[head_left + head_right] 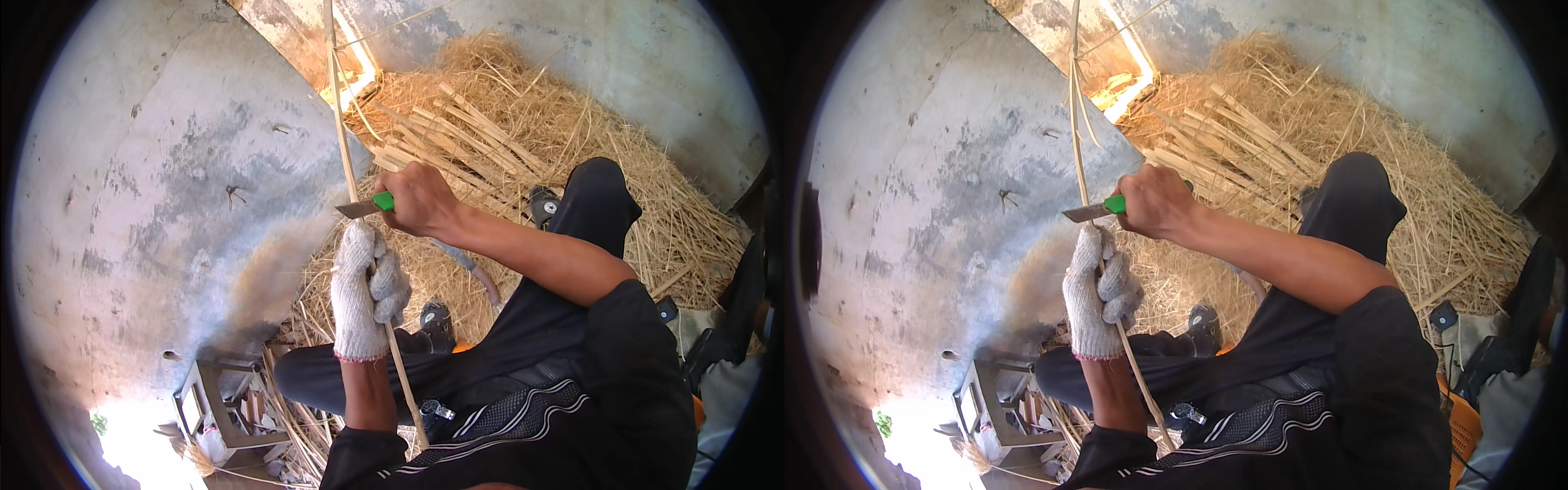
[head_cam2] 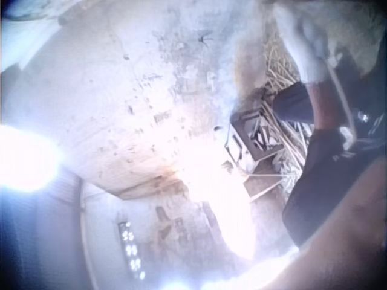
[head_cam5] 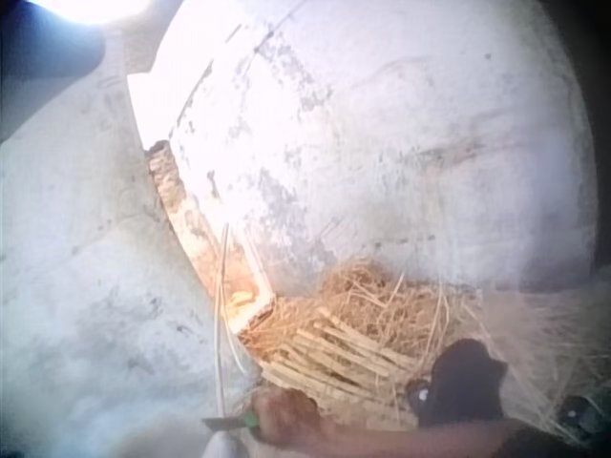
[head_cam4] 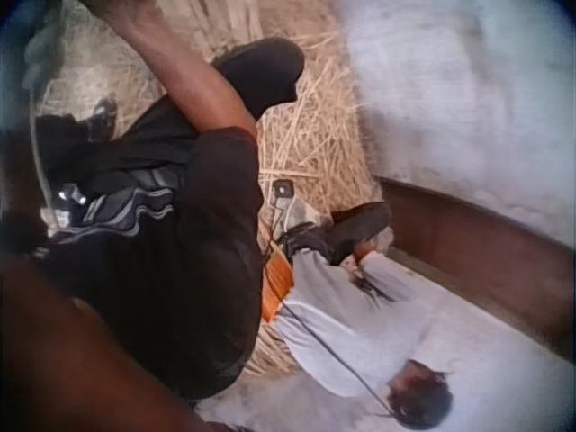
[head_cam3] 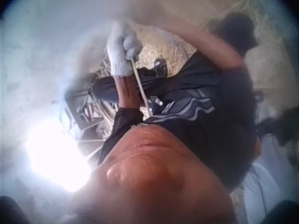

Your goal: The person sits on a straw-covered floor and uses a green-handled knife to shave the surface of a long bamboo pole. They hold the pole with a gloved left hand and repeatedly scrape the blade along its length to remove the outer layer, producing wood shavings.

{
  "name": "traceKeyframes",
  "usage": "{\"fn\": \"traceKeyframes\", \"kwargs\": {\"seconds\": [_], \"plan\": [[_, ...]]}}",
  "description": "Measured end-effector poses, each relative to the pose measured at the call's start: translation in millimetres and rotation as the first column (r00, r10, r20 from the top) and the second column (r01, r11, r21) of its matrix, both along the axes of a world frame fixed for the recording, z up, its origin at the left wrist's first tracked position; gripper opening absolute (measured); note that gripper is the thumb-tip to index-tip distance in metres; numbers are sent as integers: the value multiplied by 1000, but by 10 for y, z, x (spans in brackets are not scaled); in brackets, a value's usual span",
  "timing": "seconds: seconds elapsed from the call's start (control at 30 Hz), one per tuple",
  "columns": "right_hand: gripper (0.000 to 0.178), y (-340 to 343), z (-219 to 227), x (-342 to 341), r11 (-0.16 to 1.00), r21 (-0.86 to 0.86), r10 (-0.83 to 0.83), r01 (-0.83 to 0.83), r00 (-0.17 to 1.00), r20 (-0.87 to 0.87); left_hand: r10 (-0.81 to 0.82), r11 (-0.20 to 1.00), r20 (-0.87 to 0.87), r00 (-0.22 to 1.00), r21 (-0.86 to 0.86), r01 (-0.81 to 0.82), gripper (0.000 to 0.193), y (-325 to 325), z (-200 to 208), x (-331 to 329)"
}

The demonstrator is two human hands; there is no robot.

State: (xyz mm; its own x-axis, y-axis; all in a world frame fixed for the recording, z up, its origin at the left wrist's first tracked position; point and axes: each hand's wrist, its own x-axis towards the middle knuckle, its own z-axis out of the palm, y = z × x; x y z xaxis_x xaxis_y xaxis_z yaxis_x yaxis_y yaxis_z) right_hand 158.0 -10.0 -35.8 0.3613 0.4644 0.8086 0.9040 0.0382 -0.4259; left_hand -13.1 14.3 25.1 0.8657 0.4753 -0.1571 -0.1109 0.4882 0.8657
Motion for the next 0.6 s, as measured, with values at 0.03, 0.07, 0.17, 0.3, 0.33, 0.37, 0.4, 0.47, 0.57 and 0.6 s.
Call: {"fn": "traceKeyframes", "kwargs": {"seconds": [0.03, 0.07, 0.17, 0.3, 0.33, 0.37, 0.4, 0.47, 0.57, 0.6], "plan": [[22, 13, 13, -24, 999, 0, -40, 40, 999, 11, 21, 1000, 0, 1000, 6, -21, 21, 16, -14, 5], [22, 13, 26, -35, 997, -53, -57, 56, 998, -6, 33, 999, -1, 999, 21, -33, 23, 10, -19, 9], [23, 40, 51, 15, 987, -130, -95, 92, 995, -17, 35, 998, 26, 999, 59, -36, 27, 4, -17, 56], [20, 68, 129, 85, 961, -253, -145, 112, 983, -114, 59, 995, 22, 998, 82, -60, 28, 63, -94, 102], [19, 55, 177, 115, 932, -347, -178, 107, 968, -179, 46, 997, 3, 999, 55, -46, 28, 37, -153, 76], [19, 30, 243, 235, 937, -315, -211, 152, 964, -162, 26, 999, -12, 1000, 36, -25, 28, -11, -196, 62], [20, 10, 285, 384, 939, -284, -243, 194, 959, -147, 7, 1000, -29, 1000, 15, -6, 28, -48, -229, 56], [21, 0, 293, 548, 933, -276, -280, 232, 948, -152, -13, 999, -13, 1000, -36, 12, 21, -3, -179, 93], [20, -18, 407, 641, 935, -303, -260, 185, 937, -231, -35, 999, -6, 999, -32, 35, 21, -37, -151, 158], [21, 2, 384, 657, 946, -238, -271, 221, 940, -206, -47, 999, 2, 999, -28, 47, 21, -40, -145, 162]]}}
